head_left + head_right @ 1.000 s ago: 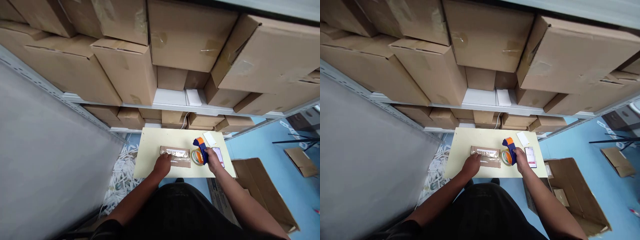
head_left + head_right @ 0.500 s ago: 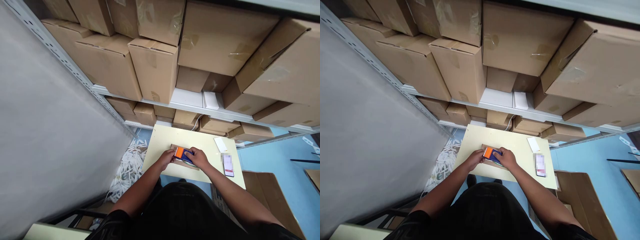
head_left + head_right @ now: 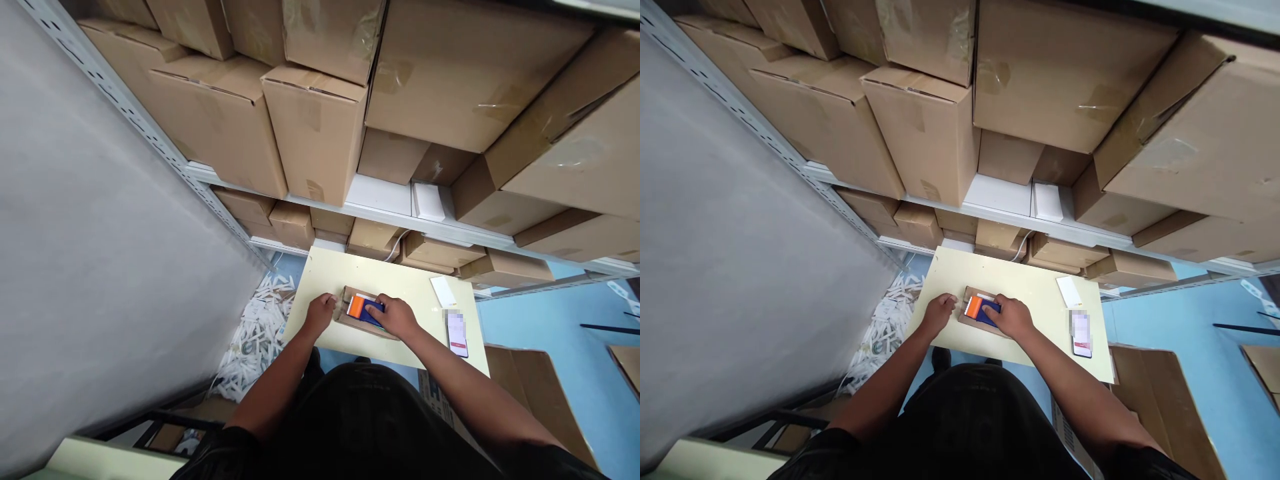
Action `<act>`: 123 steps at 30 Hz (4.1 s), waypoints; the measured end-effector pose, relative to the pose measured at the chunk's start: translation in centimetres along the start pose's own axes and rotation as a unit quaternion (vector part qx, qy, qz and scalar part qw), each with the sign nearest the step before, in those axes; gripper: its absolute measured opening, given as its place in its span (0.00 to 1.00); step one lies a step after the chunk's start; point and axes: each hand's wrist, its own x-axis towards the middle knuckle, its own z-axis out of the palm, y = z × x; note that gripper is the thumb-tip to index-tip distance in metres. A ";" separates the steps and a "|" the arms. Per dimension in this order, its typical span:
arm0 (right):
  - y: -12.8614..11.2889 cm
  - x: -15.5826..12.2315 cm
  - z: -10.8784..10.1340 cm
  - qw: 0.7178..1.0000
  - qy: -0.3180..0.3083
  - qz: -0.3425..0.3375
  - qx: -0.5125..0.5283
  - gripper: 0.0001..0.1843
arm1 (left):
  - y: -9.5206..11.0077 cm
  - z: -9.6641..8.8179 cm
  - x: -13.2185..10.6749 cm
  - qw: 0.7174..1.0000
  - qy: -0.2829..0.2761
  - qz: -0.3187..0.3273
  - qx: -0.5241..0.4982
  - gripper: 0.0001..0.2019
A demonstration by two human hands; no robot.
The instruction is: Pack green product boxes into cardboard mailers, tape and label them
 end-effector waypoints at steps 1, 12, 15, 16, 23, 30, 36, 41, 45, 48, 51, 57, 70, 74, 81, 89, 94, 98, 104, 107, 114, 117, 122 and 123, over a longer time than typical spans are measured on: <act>-0.1 0.1 0.0 1.000 -0.001 0.002 -0.006 0.24 | -0.2 -0.6 0.2 0.999 0.021 0.014 0.030 0.12; -0.7 0.4 0.6 1.000 -0.009 0.028 -0.006 0.23 | -3.1 1.4 1.6 0.986 0.042 0.082 0.138 0.15; -0.9 0.2 0.7 0.999 -0.007 0.033 -0.008 0.23 | -4.0 2.3 1.9 0.983 0.021 0.095 0.154 0.16; -0.9 0.1 0.8 0.999 -0.006 0.034 -0.006 0.23 | -4.2 2.5 1.9 0.982 0.015 0.098 0.158 0.16; -0.7 0.0 1.1 0.999 -0.006 0.039 0.012 0.23 | -3.4 1.0 1.3 0.940 -0.042 0.225 0.254 0.39; -0.9 0.4 0.8 0.999 -0.006 0.035 0.005 0.24 | -1.8 -0.2 1.6 0.827 -0.211 0.388 0.349 0.57; -0.8 0.8 -0.3 0.999 -0.022 0.035 -0.022 0.26 | -1.9 -0.3 2.1 0.820 -0.204 0.383 0.374 0.51; -0.7 1.2 -1.2 0.999 -0.025 0.041 -0.020 0.27 | -0.5 0.2 2.1 0.820 -0.186 0.391 0.375 0.51; -0.8 1.3 -1.1 0.999 -0.028 0.034 -0.021 0.26 | 0.5 1.0 2.3 0.808 -0.183 0.420 0.371 0.54; -0.6 1.2 -0.8 0.998 -0.034 0.045 -0.009 0.27 | 0.5 1.1 2.4 0.793 -0.199 0.422 0.391 0.58; -0.3 1.1 -0.6 0.998 -0.037 0.046 -0.003 0.27 | 0.3 0.8 2.4 0.775 -0.210 0.416 0.427 0.61; -0.4 1.3 -0.4 0.998 -0.045 0.041 -0.010 0.27 | 0.6 0.4 2.6 0.727 -0.217 0.443 0.478 0.62; 6.5 -0.9 -2.9 0.997 -0.048 0.059 0.013 0.25 | 0.5 0.7 2.8 0.711 -0.220 0.431 0.510 0.56; 9.7 -2.4 -3.8 0.997 -0.036 0.065 0.012 0.25 | 0.9 0.6 2.6 0.707 -0.216 0.431 0.517 0.55; 16.3 -4.9 -4.7 0.997 -0.021 0.072 0.001 0.24 | 0.1 0.5 3.0 0.705 -0.205 0.449 0.510 0.54; 21.9 -6.3 -3.7 0.994 -0.050 0.086 -0.042 0.27 | 0.0 0.6 3.1 0.698 -0.198 0.452 0.520 0.54; 20.9 -3.4 -0.1 0.988 -0.084 0.100 -0.076 0.28 | -0.3 0.6 3.3 0.695 -0.204 0.451 0.521 0.55; 18.8 -1.0 2.3 0.988 -0.106 0.106 -0.033 0.29 | -0.4 0.7 3.3 0.702 -0.212 0.444 0.514 0.55; 17.6 1.3 4.2 0.980 -0.101 0.152 0.079 0.27 | -0.2 0.7 3.4 0.716 -0.220 0.439 0.496 0.56; 18.3 1.4 5.3 0.957 -0.119 0.204 0.169 0.27 | -0.1 0.7 3.5 0.714 -0.222 0.443 0.496 0.56; 18.6 -1.1 9.2 0.905 -0.127 0.290 0.283 0.28 | -0.3 0.7 3.3 0.713 -0.212 0.450 0.493 0.57; 18.4 -2.7 10.2 0.897 -0.109 0.308 0.297 0.29 | -0.2 0.7 3.4 0.716 -0.208 0.451 0.491 0.58; 18.8 -6.4 10.6 0.905 -0.016 0.326 0.272 0.30 | -0.3 0.6 3.3 0.743 -0.207 0.441 0.460 0.59; 18.9 -7.0 10.7 0.907 0.021 0.333 0.257 0.29 | -0.5 0.6 3.1 0.761 -0.199 0.430 0.442 0.59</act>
